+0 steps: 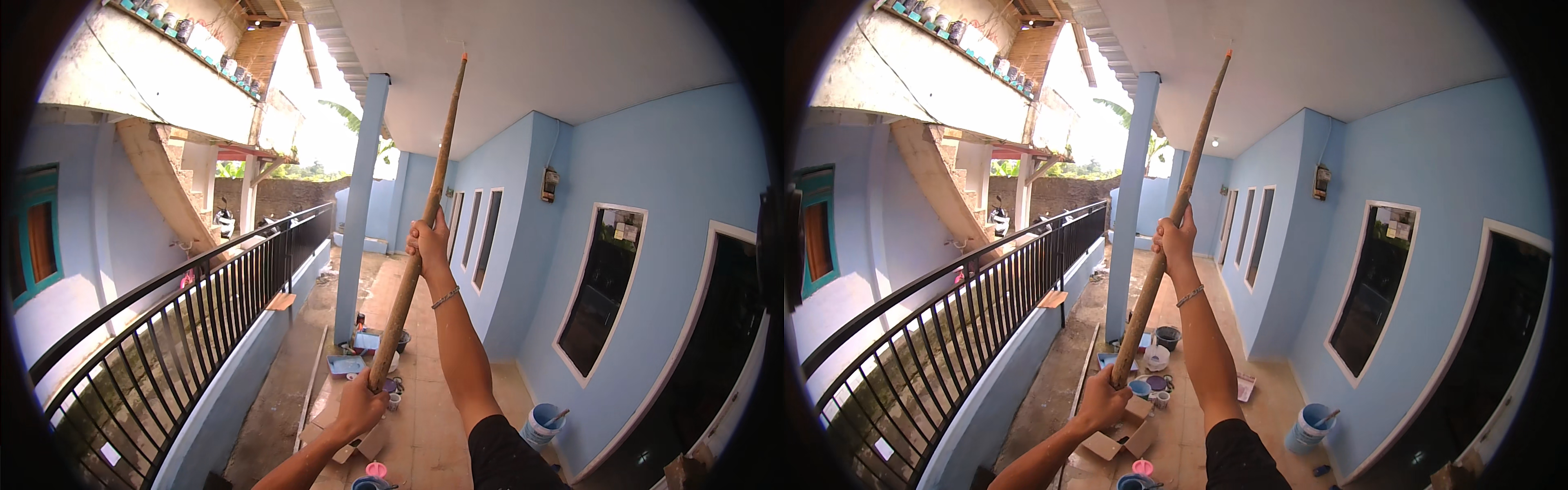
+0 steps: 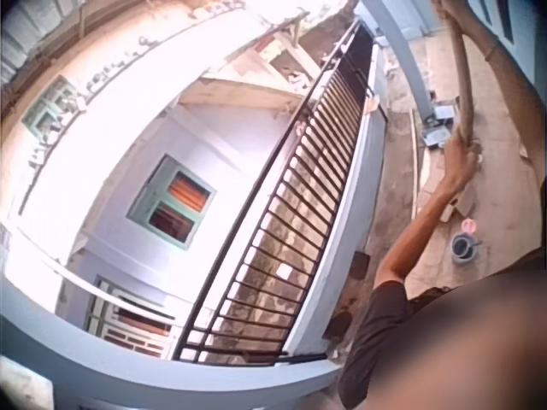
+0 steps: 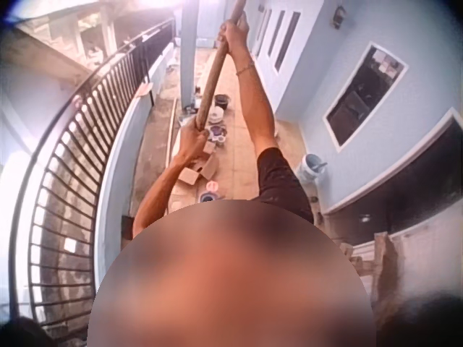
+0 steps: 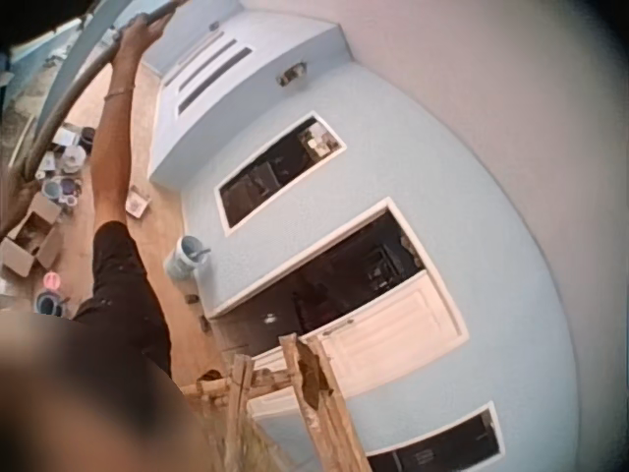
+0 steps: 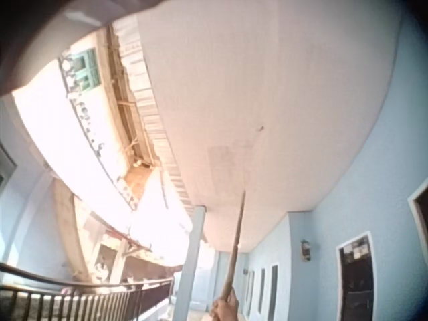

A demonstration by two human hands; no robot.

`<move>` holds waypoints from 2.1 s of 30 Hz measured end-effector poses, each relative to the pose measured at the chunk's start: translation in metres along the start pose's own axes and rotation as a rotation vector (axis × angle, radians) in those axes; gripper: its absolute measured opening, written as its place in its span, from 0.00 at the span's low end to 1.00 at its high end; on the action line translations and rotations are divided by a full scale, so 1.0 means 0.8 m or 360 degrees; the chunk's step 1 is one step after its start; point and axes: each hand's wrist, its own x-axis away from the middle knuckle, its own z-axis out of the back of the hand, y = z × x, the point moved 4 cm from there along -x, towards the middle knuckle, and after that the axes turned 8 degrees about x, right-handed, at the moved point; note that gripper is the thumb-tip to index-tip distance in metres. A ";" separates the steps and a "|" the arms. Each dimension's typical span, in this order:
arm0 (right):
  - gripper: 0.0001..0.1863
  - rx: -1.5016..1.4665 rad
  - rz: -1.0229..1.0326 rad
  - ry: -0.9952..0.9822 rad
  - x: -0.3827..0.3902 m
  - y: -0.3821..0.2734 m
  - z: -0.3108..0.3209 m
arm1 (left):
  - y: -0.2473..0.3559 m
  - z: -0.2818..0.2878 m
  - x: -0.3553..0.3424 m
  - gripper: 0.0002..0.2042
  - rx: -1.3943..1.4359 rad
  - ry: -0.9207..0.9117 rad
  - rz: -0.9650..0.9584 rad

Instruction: The person uses a long bamboo pole with a brush attached to the end to paint the ceiling of a covered outdoor corridor. They repeatedly dip the brush into a paint bucket and apply paint to the ceiling surface. Another person in a green shirt is seen nearby handling paint buckets.

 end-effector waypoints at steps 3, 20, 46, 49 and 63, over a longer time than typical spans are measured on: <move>0.35 -0.0022 -0.0031 0.0029 -0.070 0.024 0.018 | -0.006 -0.010 -0.076 0.15 -0.0060 0.0020 -0.0056; 0.45 0.0027 -0.0053 0.0058 0.202 -0.009 -0.081 | -0.087 0.054 0.166 0.14 0.0012 0.0048 0.0020; 0.40 0.0021 -0.0012 0.0127 0.313 -0.050 -0.167 | -0.059 0.139 0.287 0.13 0.0058 0.0055 0.0173; 0.40 -0.0007 0.0004 0.0107 0.229 -0.025 -0.127 | -0.068 0.106 0.202 0.14 0.0080 0.0070 0.0058; 0.27 -0.0081 0.0046 0.0016 -0.246 0.130 0.070 | -0.085 -0.038 -0.274 0.16 0.0006 0.0020 -0.0114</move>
